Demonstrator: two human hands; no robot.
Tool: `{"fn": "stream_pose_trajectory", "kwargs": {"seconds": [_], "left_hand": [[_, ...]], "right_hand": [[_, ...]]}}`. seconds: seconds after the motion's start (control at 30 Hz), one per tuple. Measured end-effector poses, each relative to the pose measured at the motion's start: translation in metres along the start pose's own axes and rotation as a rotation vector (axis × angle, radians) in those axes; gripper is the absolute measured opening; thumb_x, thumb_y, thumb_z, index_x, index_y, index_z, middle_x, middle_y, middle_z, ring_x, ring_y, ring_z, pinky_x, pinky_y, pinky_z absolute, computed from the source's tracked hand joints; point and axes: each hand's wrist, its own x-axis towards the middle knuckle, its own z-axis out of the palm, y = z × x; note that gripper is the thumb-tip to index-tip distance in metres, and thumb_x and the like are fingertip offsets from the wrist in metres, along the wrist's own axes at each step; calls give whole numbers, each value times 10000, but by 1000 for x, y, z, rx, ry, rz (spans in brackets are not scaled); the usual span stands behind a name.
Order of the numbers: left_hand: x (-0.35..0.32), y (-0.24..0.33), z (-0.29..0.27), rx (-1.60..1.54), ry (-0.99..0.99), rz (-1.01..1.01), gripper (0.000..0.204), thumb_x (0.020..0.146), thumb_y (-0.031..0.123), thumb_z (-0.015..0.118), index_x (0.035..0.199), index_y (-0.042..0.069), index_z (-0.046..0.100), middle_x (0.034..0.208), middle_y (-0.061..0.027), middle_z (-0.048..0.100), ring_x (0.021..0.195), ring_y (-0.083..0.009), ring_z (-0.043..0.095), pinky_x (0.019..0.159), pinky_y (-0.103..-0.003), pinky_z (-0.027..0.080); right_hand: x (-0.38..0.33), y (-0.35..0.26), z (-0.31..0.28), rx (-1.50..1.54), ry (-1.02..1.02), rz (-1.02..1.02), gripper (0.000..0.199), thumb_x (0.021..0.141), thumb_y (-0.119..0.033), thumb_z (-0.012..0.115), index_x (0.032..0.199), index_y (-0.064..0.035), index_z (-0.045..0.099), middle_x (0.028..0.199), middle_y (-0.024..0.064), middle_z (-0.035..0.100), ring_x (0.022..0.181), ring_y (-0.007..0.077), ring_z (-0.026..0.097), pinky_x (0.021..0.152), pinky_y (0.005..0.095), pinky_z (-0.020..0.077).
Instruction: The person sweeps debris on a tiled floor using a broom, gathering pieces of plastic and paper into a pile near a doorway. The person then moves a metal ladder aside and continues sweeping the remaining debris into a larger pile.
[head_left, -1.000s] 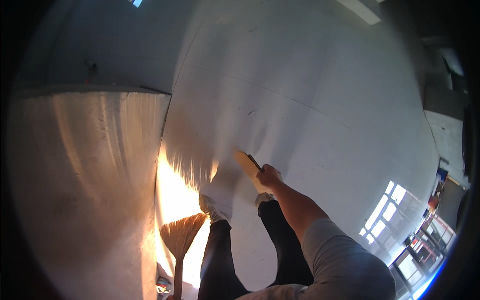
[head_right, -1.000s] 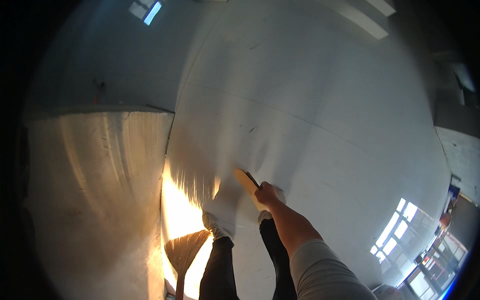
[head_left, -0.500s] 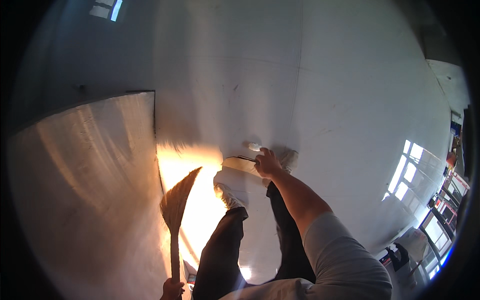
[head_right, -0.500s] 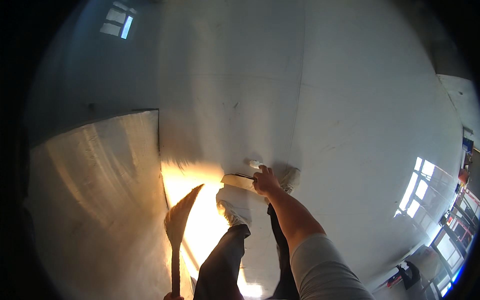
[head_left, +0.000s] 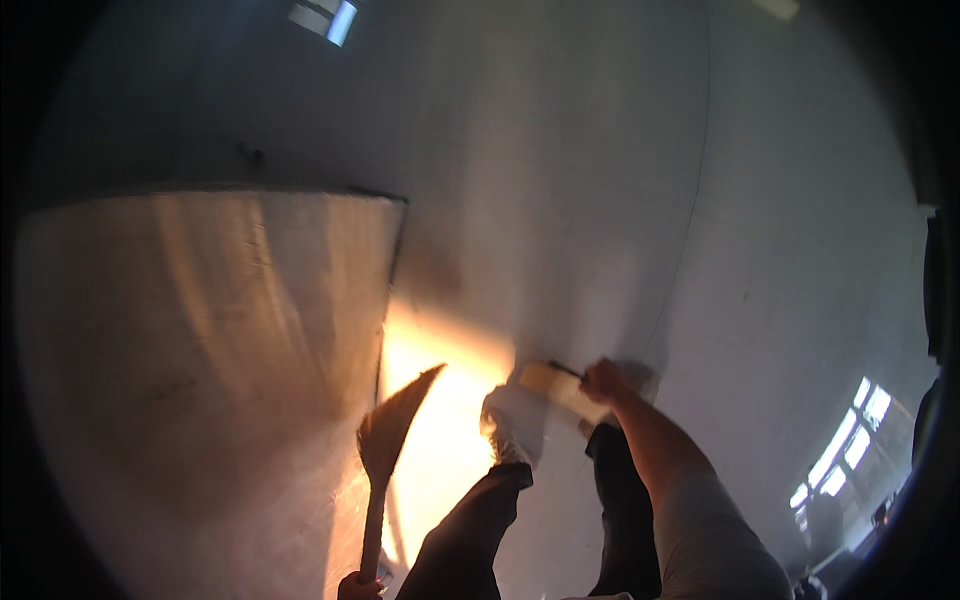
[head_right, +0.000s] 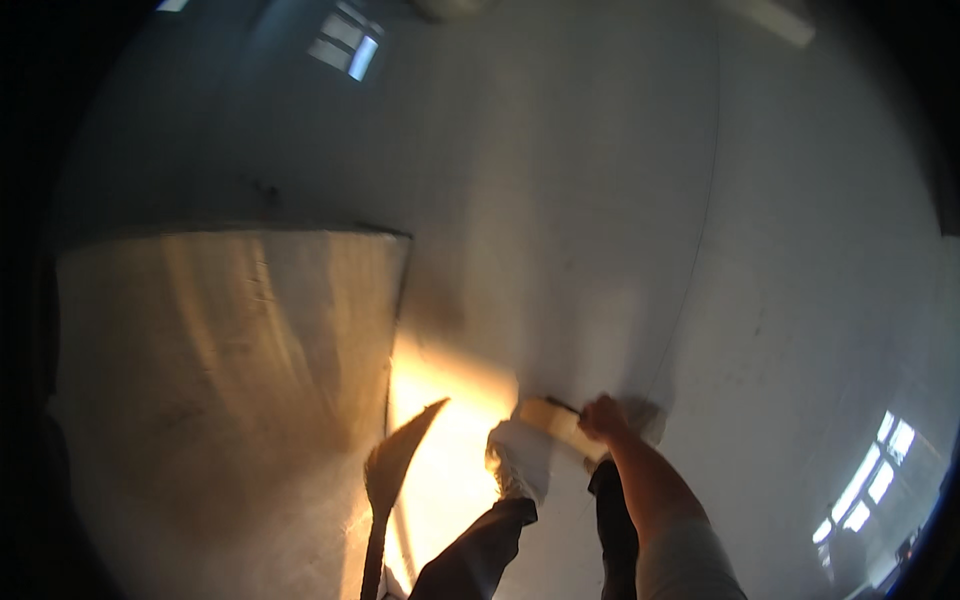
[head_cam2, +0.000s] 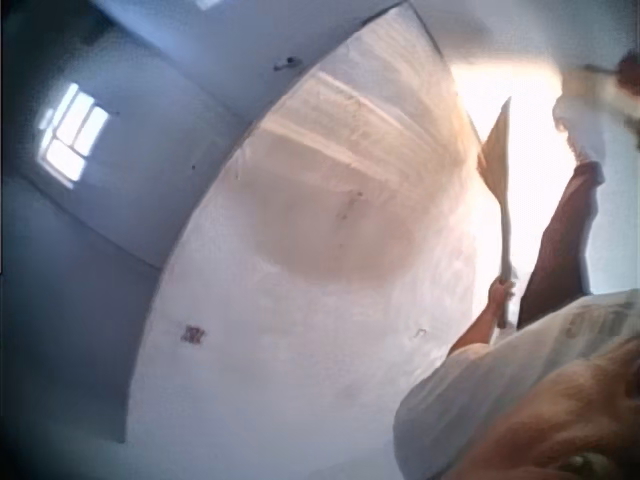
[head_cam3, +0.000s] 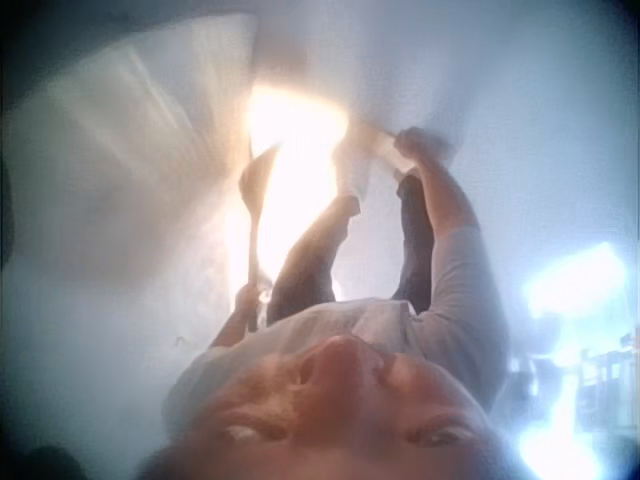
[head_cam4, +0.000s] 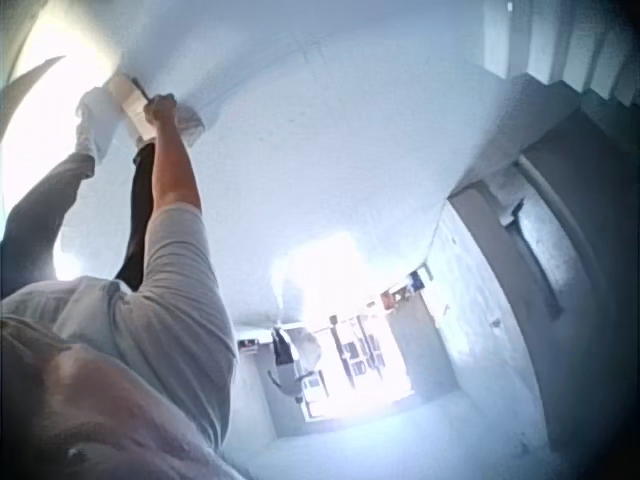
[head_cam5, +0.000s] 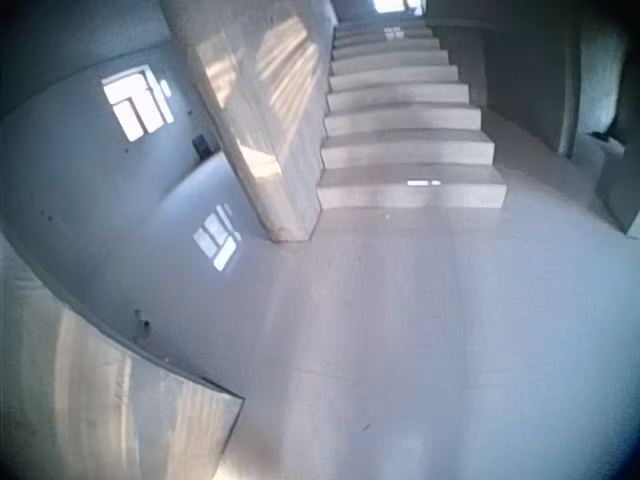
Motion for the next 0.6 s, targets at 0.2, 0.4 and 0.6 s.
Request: {"fn": "stream_pose_trajectory", "kwargs": {"seconds": [0.2,0.4,0.6], "left_hand": [[-47,-43,-50,156,-11,88,272,991,262,592,1132,38,658,911,-91,683,739,-210,639,642,-389,548],[-22,73,-82,441,-109,543,258,968,237,567,993,14,696,857,-147,693,766,-283,671,648,-431,530],[-82,244,-95,290,-432,604,236,834,165,759,945,-36,701,715,-92,654,623,-226,668,600,-362,567]], "right_hand": [[-235,2,-82,-305,-30,-81,296,880,-306,575,945,-89,766,997,155,731,1005,341,665,948,481,478],[-553,60,-85,68,237,743,367,844,-314,666,1081,-41,735,1105,162,706,1191,348,615,1093,460,416],[-804,-8,197,928,666,1396,447,764,-181,806,1092,94,676,1223,274,649,1144,357,657,930,419,556]]}}
